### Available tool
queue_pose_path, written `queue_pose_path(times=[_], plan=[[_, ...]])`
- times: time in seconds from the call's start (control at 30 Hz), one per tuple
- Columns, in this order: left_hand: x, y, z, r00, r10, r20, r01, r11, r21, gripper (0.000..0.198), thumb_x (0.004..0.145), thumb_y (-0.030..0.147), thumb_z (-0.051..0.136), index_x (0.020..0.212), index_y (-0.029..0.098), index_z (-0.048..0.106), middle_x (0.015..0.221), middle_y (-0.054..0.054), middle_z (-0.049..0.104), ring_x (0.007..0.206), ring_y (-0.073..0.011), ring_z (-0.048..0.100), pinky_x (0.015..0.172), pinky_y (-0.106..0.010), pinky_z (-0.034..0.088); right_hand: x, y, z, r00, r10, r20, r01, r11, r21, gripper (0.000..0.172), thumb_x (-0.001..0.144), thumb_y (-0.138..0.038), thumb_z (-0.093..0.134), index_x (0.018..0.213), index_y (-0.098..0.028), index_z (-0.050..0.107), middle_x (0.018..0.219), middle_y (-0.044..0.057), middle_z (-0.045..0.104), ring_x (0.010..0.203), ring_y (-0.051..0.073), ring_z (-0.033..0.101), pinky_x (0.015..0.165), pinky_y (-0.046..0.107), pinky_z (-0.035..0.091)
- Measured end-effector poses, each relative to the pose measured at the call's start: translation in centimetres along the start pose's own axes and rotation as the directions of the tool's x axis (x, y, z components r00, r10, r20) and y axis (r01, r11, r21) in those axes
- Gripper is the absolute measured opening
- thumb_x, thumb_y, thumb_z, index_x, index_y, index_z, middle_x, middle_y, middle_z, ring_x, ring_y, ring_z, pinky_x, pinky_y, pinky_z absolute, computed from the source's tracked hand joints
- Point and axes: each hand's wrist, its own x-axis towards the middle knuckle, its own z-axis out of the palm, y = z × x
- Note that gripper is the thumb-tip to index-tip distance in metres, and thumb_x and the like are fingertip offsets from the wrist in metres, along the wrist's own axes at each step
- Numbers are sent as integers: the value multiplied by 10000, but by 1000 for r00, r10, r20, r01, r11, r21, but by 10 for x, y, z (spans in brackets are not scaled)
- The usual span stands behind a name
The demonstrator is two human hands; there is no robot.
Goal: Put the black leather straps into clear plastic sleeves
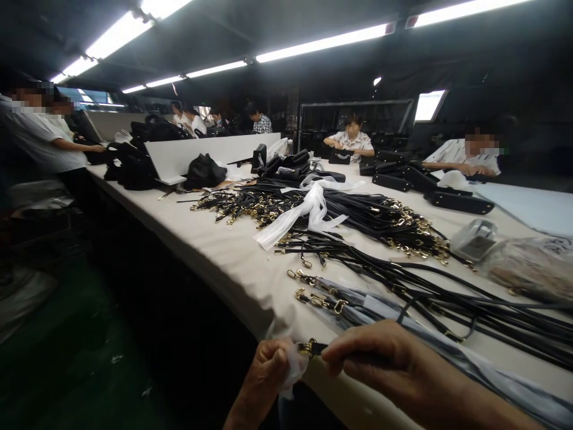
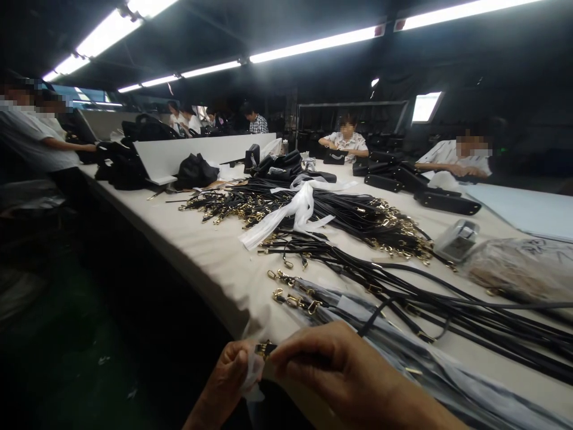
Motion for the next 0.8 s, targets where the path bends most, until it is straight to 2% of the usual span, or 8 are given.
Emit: queue_pose_path(times=[0.1, 0.27, 0.37, 0.47, 0.57, 0.63, 0.73, 0.8], plan=[[1, 5, 4, 1000, 19, -6, -18, 998, 54, 606, 710, 681, 747, 578, 95, 662, 567, 5, 447, 522, -79, 361, 491, -221, 265, 0, 9, 2, 999, 45, 15, -45, 999, -26, 235, 922, -395, 634, 1006, -243, 793, 985, 30, 768, 927, 176, 716, 837, 177, 544], [-1, 8, 7, 1000, -7, 11, 5, 993, 117, 591, 689, 693, 754, 730, 104, 779, 602, -15, 510, 529, -93, 412, 499, -227, 286, 3, 14, 2, 994, 78, 83, -77, 997, -19, 272, 955, -378, 554, 1039, -244, 775, 973, 21, 761, 923, 186, 704, 852, 218, 528], [-3, 12, 10, 1000, -18, 21, 15, 990, 141, 574, 699, 677, 758, 785, 111, 796, 609, -36, 582, 547, -110, 455, 522, -228, 334, 8, 20, 4, 998, 62, 29, -53, 967, -248, 234, 939, -320, 562, 1092, -266, 731, 1021, 10, 743, 950, 181, 677, 858, 233, 496], [-3, 20, 18, 1000, -14, -1, 13, 976, 218, 496, 699, 599, 805, 831, 121, 799, 706, -63, 671, 633, -148, 536, 604, -238, 412, 11, 26, 10, 996, 73, -45, -86, 836, -541, 245, 917, -278, 559, 1128, -261, 683, 964, 29, 724, 905, 200, 648, 792, 264, 460], [-2, 29, 20, 999, -38, -3, 37, 970, 240, 462, 691, 577, 815, 792, 130, 766, 646, -29, 631, 585, -129, 510, 572, -225, 407, 14, 27, 8, 997, 78, -26, -78, 794, -603, 297, 913, -284, 558, 1197, -265, 641, 989, 39, 708, 927, 203, 631, 799, 270, 437], [-3, 34, 12, 999, -41, 8, 37, 964, 265, 464, 710, 586, 792, 756, 129, 728, 596, -6, 581, 543, -111, 469, 538, -213, 381, 16, 29, -4, 995, 102, 13, -73, 785, -615, 276, 891, -350, 609, 1147, -267, 672, 955, 26, 705, 886, 190, 622, 765, 255, 420], [-7, 44, -9, 1000, 2, -24, 7, 926, 377, 467, 736, 585, 766, 752, 123, 701, 594, 2, 565, 553, -111, 457, 537, -206, 367, 19, 37, -37, 979, 201, 34, -130, 745, -655, 259, 858, -452, 645, 873, -209, 732, 735, 4, 650, 671, 143, 548, 601, 227, 338], [-9, 49, -24, 998, 29, -64, 5, 881, 473, 456, 751, 573, 758, 758, 120, 705, 611, -1, 577, 581, -117, 468, 554, -204, 374, 18, 44, -59, 961, 270, 63, -180, 782, -597, 327, 875, -467, 617, 773, -171, 714, 651, -5, 602, 593, 115, 489, 552, 217, 299]])
